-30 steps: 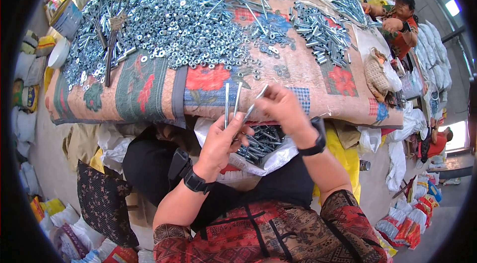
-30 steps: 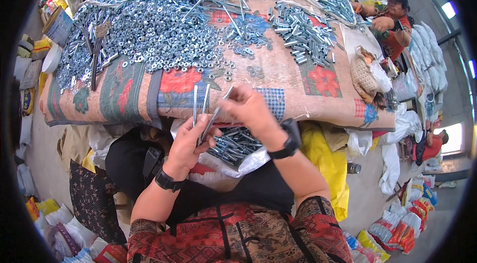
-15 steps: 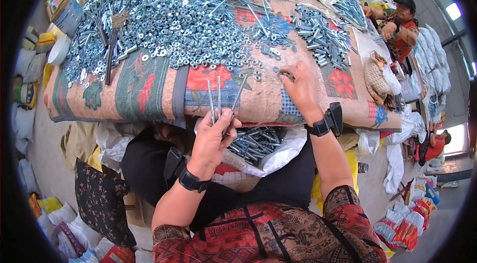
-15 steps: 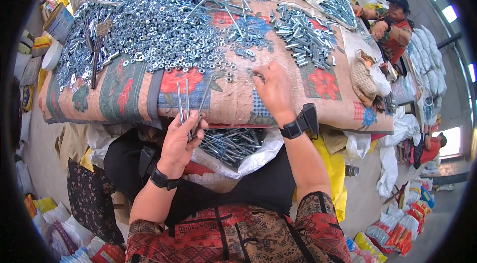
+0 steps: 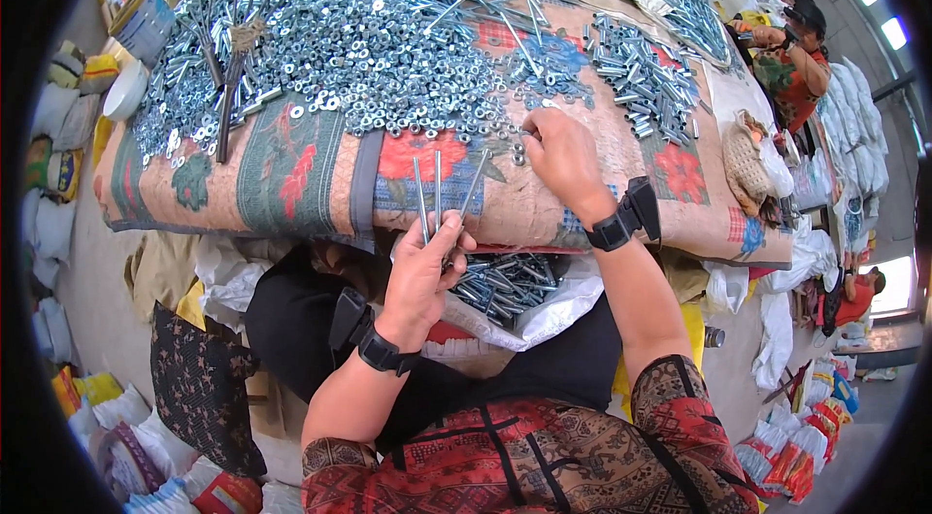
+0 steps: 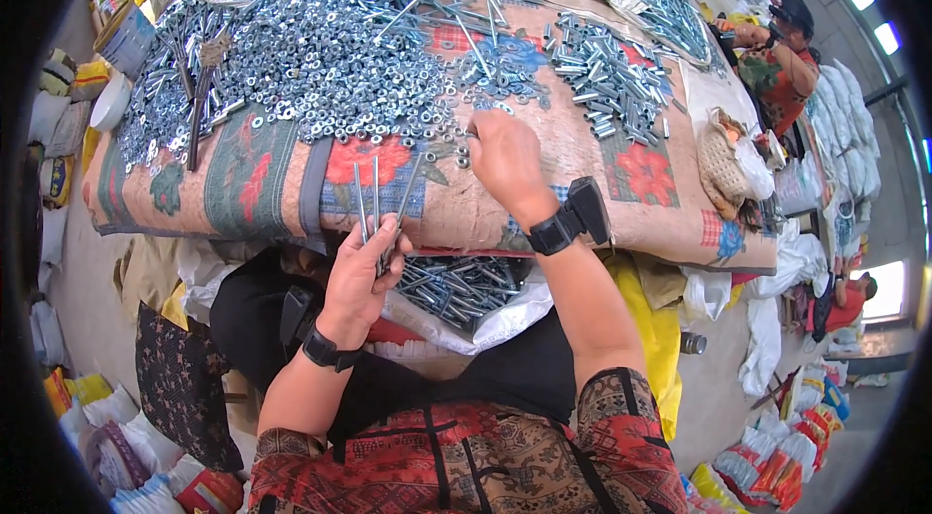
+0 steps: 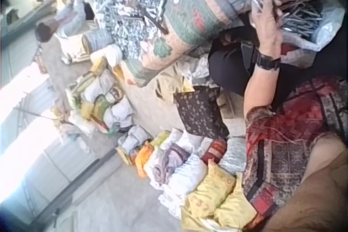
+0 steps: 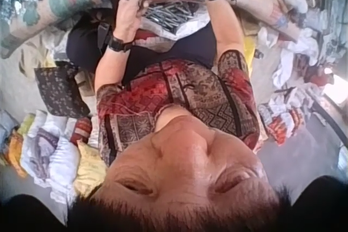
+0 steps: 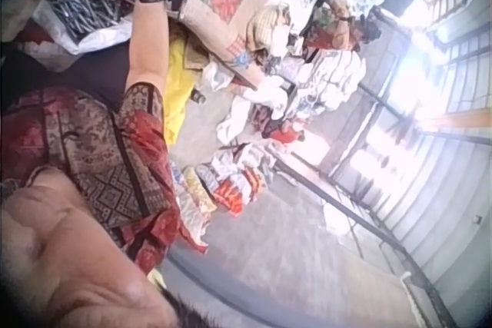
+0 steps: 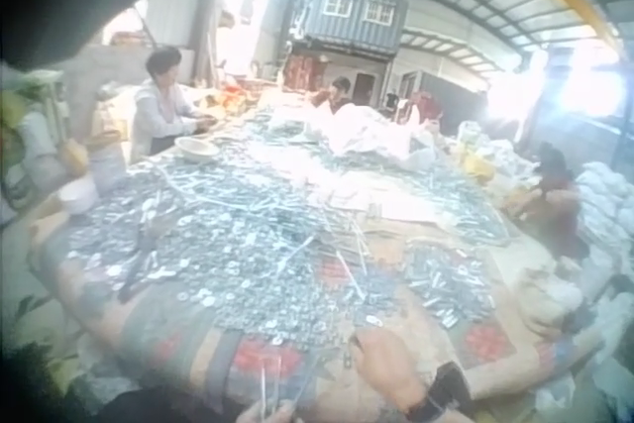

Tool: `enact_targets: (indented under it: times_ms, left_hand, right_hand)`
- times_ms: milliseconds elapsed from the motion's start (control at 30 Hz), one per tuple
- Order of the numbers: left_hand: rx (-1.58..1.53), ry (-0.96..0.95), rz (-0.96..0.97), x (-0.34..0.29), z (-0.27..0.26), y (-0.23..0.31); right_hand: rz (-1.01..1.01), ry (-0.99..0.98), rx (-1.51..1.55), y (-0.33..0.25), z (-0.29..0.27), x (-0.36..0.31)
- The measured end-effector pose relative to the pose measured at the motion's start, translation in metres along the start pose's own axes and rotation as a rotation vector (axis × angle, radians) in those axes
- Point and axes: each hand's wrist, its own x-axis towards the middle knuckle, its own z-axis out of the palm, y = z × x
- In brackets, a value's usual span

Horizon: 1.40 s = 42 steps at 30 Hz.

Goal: Assembling bolts by sliding washers and small metal components onto the shafts.

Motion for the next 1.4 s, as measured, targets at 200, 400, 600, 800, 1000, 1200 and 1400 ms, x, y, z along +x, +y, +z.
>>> enact_targets:
  times_ms: [200, 400, 600, 800, 1000, 1200, 1400]
  left_hand:
    - [0.053, -0.039, -0.043, -0.002, 0.001, -0.002]
    - [0.112, -0.059, -0.081, -0.002, 0.003, -0.006]
    - [0.067, -0.141, -0.098, -0.001, 0.005, -0.008]
    - [-0.015, -0.114, -0.053, 0.0, 0.006, -0.008]
    - [0.011, -0.036, -0.027, -0.005, 0.004, -0.005]
    - [0.025, -0.068, -0.03, -0.002, 0.0, -0.006]
    - [0.095, -0.137, -0.055, -0.001, 0.001, -0.003]
  right_hand:
    - [0.278, -0.076, 0.749, 0.001, -0.018, -0.01]
    - [0.391, -0.198, 1.168, -0.022, -0.029, -0.037]
    - [0.19, 0.057, 0.754, -0.037, -0.025, -0.053]
    - [0.192, 0.237, 0.467, -0.039, -0.02, -0.034]
    - [-0.01, 0.104, -0.143, -0.015, 0.01, -0.02]
    - [0.262, -0.135, 0.73, -0.003, -0.018, -0.014]
    - [0.301, -0.396, 0.985, -0.008, -0.045, -0.021]
